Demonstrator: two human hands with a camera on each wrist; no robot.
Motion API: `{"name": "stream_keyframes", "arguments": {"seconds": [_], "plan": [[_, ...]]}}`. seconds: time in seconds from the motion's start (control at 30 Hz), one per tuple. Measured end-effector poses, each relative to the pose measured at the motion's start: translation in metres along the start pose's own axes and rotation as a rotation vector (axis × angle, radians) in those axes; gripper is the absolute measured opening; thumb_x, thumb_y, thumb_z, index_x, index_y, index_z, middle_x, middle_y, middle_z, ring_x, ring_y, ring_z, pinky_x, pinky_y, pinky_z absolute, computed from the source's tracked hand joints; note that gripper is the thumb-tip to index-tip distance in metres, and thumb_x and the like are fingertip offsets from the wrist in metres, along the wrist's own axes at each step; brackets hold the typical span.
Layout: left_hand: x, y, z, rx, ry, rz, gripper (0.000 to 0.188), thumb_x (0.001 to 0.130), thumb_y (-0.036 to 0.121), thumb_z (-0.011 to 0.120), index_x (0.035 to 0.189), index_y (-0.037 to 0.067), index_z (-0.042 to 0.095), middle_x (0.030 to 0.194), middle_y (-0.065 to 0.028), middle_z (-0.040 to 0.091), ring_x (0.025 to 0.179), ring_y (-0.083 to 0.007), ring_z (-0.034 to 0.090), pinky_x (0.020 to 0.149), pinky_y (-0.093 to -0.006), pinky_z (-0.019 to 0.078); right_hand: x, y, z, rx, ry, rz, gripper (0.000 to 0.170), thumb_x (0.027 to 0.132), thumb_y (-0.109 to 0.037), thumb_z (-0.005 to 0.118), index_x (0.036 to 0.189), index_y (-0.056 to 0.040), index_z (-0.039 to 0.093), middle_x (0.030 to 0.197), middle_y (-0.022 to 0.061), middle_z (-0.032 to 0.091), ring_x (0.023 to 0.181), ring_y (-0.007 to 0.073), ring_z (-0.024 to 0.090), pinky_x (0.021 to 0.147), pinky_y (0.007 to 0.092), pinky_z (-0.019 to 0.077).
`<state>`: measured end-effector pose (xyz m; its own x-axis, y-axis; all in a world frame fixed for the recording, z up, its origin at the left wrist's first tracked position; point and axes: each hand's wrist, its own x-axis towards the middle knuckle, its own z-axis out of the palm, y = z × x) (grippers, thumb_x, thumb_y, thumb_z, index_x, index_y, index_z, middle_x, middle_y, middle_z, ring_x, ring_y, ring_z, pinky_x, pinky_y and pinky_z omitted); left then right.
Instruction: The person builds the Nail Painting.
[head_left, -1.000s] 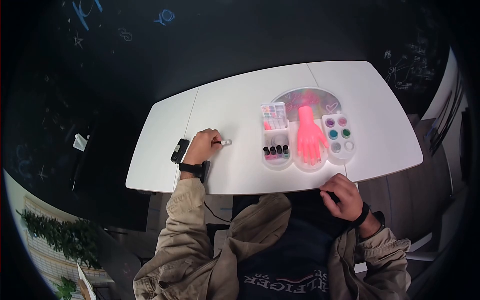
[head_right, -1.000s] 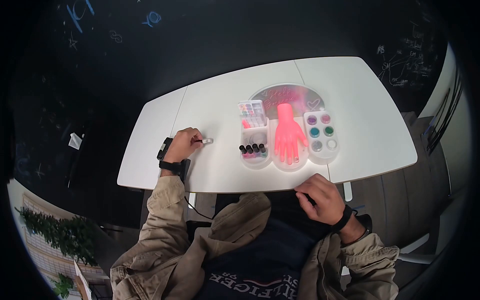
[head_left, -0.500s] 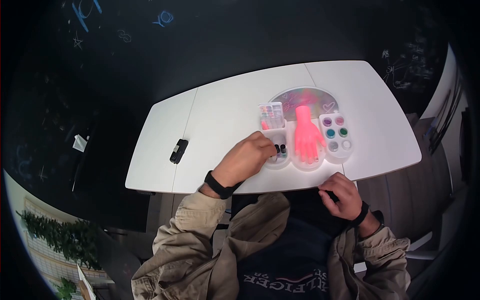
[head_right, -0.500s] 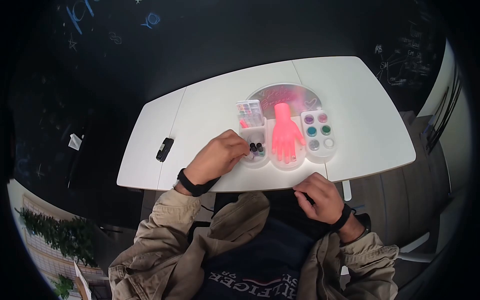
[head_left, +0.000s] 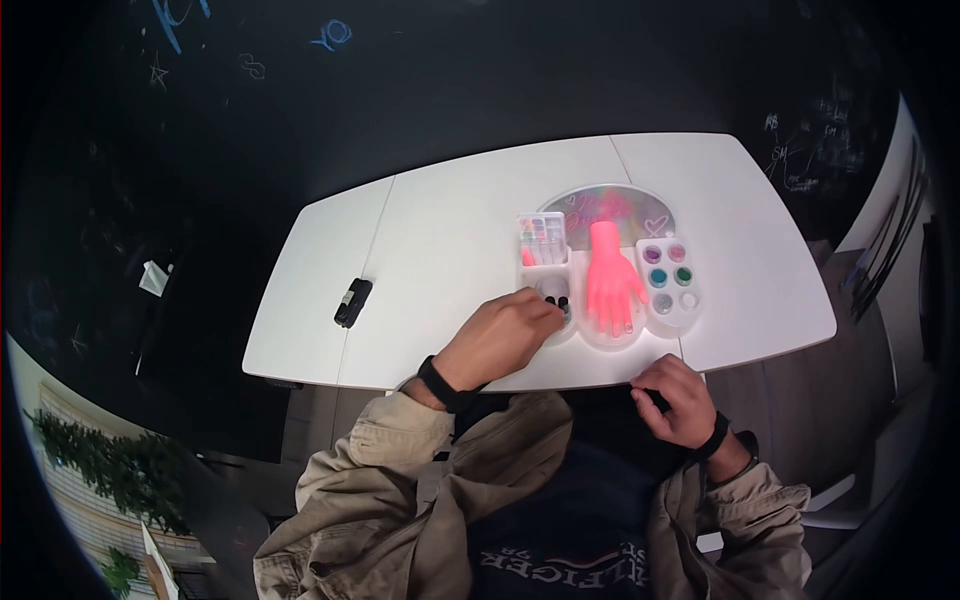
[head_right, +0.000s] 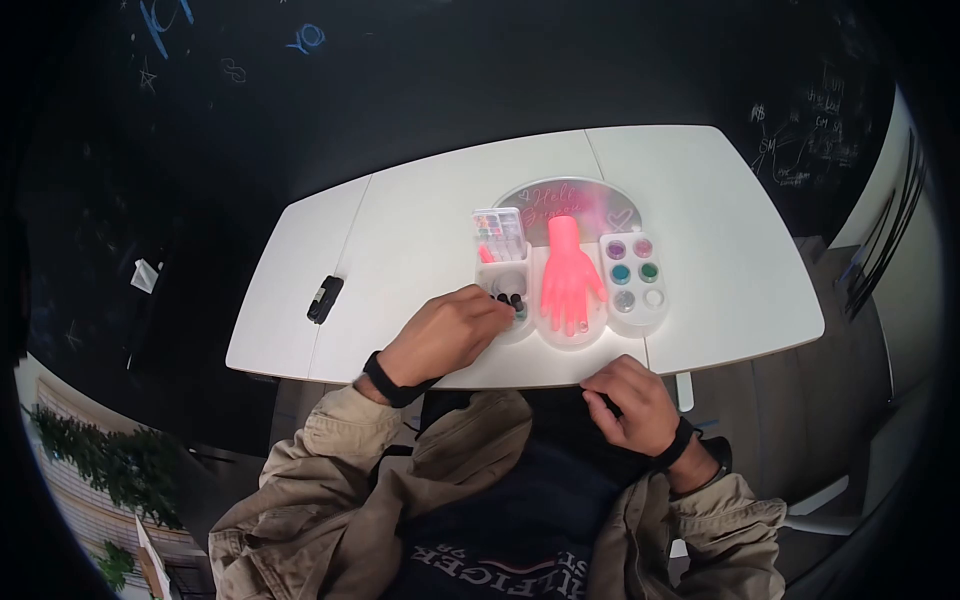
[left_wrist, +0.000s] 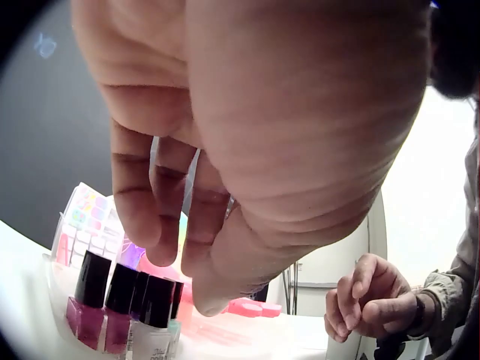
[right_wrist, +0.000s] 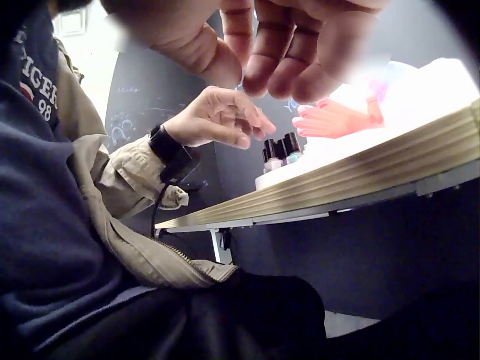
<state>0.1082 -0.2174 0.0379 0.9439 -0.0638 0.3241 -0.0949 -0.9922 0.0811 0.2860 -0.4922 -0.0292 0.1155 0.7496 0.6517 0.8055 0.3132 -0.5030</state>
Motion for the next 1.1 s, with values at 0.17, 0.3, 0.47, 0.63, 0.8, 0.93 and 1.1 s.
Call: {"name": "stream_keyframes", "arguments": {"seconds": [0.17,0.3,0.47,0.63,0.8,0.93,1.1], "plan": [[-0.021,0.019,-0.025,-0.036,0.031,-0.006,0.024,0.087,0.009,0.080,0.111,0.007,0.077,0.116,-0.0033,0.077,0.104,-0.0260,0.071,0.090,-0.0401,0.0626,0.000,-0.002,-0.002,-0.003,-0.010,0.018,0.023,0.086,0.004,0.080,0.107,-0.0010,0.073,0.096,0.0140,0.071,0.087,0.0351,0.069,0.076,0.0437,0.0574],[-0.048,0.040,-0.007,-0.106,-0.022,0.163,0.009,0.090,0.014,0.072,0.097,0.009,0.075,0.107,-0.0019,0.074,0.100,-0.0240,0.070,0.085,-0.0413,0.0610,0.000,-0.002,0.001,-0.014,-0.035,0.004,0.019,0.086,0.004,0.080,0.103,-0.0015,0.073,0.092,0.0126,0.071,0.085,0.0338,0.070,0.075,0.0426,0.0571],[-0.074,0.073,0.061,-0.051,-0.452,0.222,0.012,0.089,0.016,0.074,0.098,0.008,0.072,0.104,-0.0057,0.070,0.099,-0.0282,0.071,0.085,-0.0421,0.0581,-0.002,-0.002,0.005,-0.009,-0.035,-0.006,0.017,0.086,0.003,0.080,0.100,-0.0028,0.074,0.089,0.0111,0.071,0.081,0.0320,0.069,0.072,0.0421,0.0563],[-0.091,0.060,0.100,-0.671,-0.297,0.121,0.013,0.105,0.021,0.071,0.103,0.008,0.072,0.103,-0.0093,0.068,0.098,-0.0319,0.070,0.087,-0.0452,0.0567,-0.004,-0.002,0.011,-0.007,-0.071,0.014,0.016,0.087,0.001,0.082,0.100,-0.0034,0.074,0.088,0.0109,0.071,0.081,0.0311,0.070,0.071,0.0410,0.0568],[-0.085,0.047,0.101,-0.825,-0.355,0.061,0.011,0.104,0.017,0.074,0.103,0.006,0.073,0.099,-0.0084,0.069,0.089,-0.0256,0.072,0.080,-0.0399,0.0572,-0.005,-0.003,0.012,-0.018,-0.097,0.032,0.014,0.089,-0.001,0.081,0.101,-0.0045,0.075,0.088,0.0106,0.072,0.080,0.0311,0.071,0.071,0.0412,0.0575],[-0.082,0.045,0.103,-0.853,-0.352,0.057,0.011,0.104,0.017,0.075,0.103,0.006,0.073,0.096,-0.0084,0.069,0.086,-0.0233,0.072,0.077,-0.0384,0.0572,-0.005,0.000,0.012,-0.026,-0.115,0.043,0.014,0.089,-0.002,0.081,0.102,-0.0047,0.075,0.088,0.0107,0.072,0.080,0.0311,0.071,0.071,0.0409,0.0580],[-0.084,0.046,0.110,-0.876,-0.362,0.044,0.013,0.104,0.017,0.076,0.105,0.005,0.074,0.096,-0.0084,0.070,0.086,-0.0232,0.072,0.078,-0.0381,0.0578,-0.005,-0.002,0.010,-0.015,-0.106,0.042,0.015,0.088,-0.001,0.082,0.102,-0.0045,0.076,0.088,0.0109,0.072,0.079,0.0315,0.071,0.071,0.0410,0.0582]]}}
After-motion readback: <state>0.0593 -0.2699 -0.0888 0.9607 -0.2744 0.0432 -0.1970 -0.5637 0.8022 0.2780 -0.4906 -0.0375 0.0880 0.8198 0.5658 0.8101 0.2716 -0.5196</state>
